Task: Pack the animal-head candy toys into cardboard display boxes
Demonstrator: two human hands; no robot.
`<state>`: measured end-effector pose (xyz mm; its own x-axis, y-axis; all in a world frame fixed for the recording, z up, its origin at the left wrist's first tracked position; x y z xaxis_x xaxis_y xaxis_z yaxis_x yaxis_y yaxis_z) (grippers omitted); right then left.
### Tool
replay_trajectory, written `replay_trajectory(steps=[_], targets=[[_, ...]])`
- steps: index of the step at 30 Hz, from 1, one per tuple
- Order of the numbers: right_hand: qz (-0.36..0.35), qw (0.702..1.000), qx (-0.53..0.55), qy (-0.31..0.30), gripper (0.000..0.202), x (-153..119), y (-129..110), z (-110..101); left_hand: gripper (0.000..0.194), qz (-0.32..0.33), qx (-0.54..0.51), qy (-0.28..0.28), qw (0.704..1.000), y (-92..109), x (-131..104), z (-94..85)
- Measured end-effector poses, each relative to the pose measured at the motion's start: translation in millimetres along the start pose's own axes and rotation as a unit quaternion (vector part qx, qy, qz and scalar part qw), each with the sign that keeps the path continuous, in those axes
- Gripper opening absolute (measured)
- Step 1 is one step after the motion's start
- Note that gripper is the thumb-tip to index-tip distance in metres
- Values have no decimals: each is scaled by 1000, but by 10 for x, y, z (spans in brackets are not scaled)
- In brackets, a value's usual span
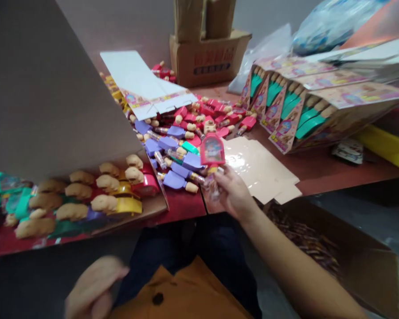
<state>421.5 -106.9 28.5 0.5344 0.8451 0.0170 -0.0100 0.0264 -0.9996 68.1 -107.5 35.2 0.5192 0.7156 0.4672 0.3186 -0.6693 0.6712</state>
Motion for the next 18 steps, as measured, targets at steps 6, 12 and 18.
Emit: replay_trajectory(steps=[6, 12, 18], targets=[[99, 962, 234, -102, 45, -1037, 253, 676, 59, -219, -330, -248, 884, 323, 472, 1343], [-10, 987, 161, 4, 50, -852, 24, 469, 34, -170, -207, -198, 943, 304, 378, 1166], [-175, 974, 122, 75, 30, -564, -555, 634, 52, -173, -177, -198, 949, 105, 233, 1089]])
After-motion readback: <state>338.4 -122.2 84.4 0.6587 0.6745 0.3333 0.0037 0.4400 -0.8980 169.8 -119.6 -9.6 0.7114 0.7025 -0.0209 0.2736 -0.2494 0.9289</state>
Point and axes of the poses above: each hand's wrist, its own x-axis towards the middle knuckle, its own z-axis out of the palm, y = z × x, the point moved 7 cm from there along x, towards the middle knuckle, and after that the axes turned 2 degrees about y, right-handed, at the moved point
